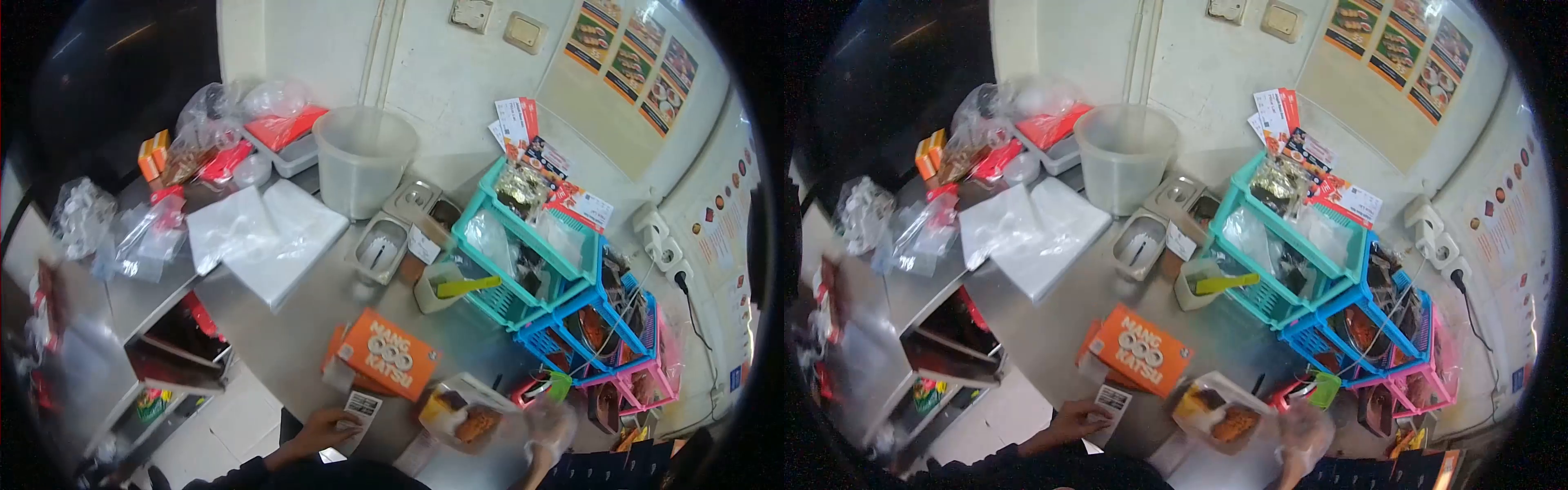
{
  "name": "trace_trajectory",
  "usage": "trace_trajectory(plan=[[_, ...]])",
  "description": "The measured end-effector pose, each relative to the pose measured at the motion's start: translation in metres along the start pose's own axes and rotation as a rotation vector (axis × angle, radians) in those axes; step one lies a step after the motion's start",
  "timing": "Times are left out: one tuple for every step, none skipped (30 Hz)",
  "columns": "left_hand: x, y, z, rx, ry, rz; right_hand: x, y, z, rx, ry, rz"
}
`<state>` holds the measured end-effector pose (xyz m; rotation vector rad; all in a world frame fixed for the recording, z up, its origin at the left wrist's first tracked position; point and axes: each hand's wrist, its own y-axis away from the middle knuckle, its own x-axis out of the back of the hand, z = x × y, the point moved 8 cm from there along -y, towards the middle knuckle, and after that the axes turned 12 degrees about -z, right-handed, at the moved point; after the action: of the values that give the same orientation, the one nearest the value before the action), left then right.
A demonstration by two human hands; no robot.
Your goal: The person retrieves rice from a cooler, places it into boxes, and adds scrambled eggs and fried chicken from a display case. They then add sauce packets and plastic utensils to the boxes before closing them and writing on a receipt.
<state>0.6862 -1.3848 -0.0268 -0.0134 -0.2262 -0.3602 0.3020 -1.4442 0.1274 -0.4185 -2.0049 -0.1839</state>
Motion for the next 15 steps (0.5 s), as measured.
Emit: trace_trajectory(plan=[[0.022,-0.005,0.002,-0.014,0.002,-0.025,-0.006,-0.020,-0.017,0.137,-0.367,0.053],[0.049,-0.011,0.002,0.001,0.105,-0.030,0.005,-0.027,-0.089,0.317,-0.214,0.078],[0.079,-0.022,0.001,0.011,0.198,-0.035,0.014,-0.036,-0.176,0.495,-0.060,0.108],[0.108,-0.035,0.003,-0.013,0.188,-0.059,0.006,-0.048,-0.235,0.545,0.050,0.109],[0.136,-0.045,0.002,-0.030,0.201,-0.035,-0.017,-0.073,-0.280,0.648,-0.038,0.068],[0.159,-0.053,0.001,-0.041,0.223,-0.008,-0.041,-0.096,-0.333,0.752,-0.091,0.040],[0.178,-0.061,0.000,-0.059,0.226,-0.021,-0.068,-0.122,-0.386,0.830,-0.100,-0.058],[0.201,-0.069,0.000,-0.090,0.205,0.023,-0.103,-0.152,-0.435,0.907,-0.087,-0.141],[0.223,-0.075,0.002,-0.116,0.183,0.066,-0.135,-0.181,-0.478,0.956,-0.015,-0.087],[0.238,-0.078,0.001,-0.125,0.179,0.051,-0.172,-0.211,-0.519,1.051,-0.004,-0.134],[0.254,-0.077,-0.002,-0.115,0.174,0.076,-0.212,-0.237,-0.552,1.081,0.172,-0.183],[0.270,-0.075,-0.006,-0.108,0.164,0.106,-0.255,-0.267,-0.572,1.107,0.344,-0.227],[0.283,-0.073,-0.010,-0.113,0.221,0.156,-0.345,-0.339,-0.561,1.024,0.532,-0.385],[0.292,-0.068,-0.033,-0.052,0.212,0.182,-0.430,-0.406,-0.548,0.946,0.725,-0.542],[0.302,-0.065,-0.041,0.044,0.310,0.147,-0.430,-0.406,-0.560,0.951,0.714,-0.507]])
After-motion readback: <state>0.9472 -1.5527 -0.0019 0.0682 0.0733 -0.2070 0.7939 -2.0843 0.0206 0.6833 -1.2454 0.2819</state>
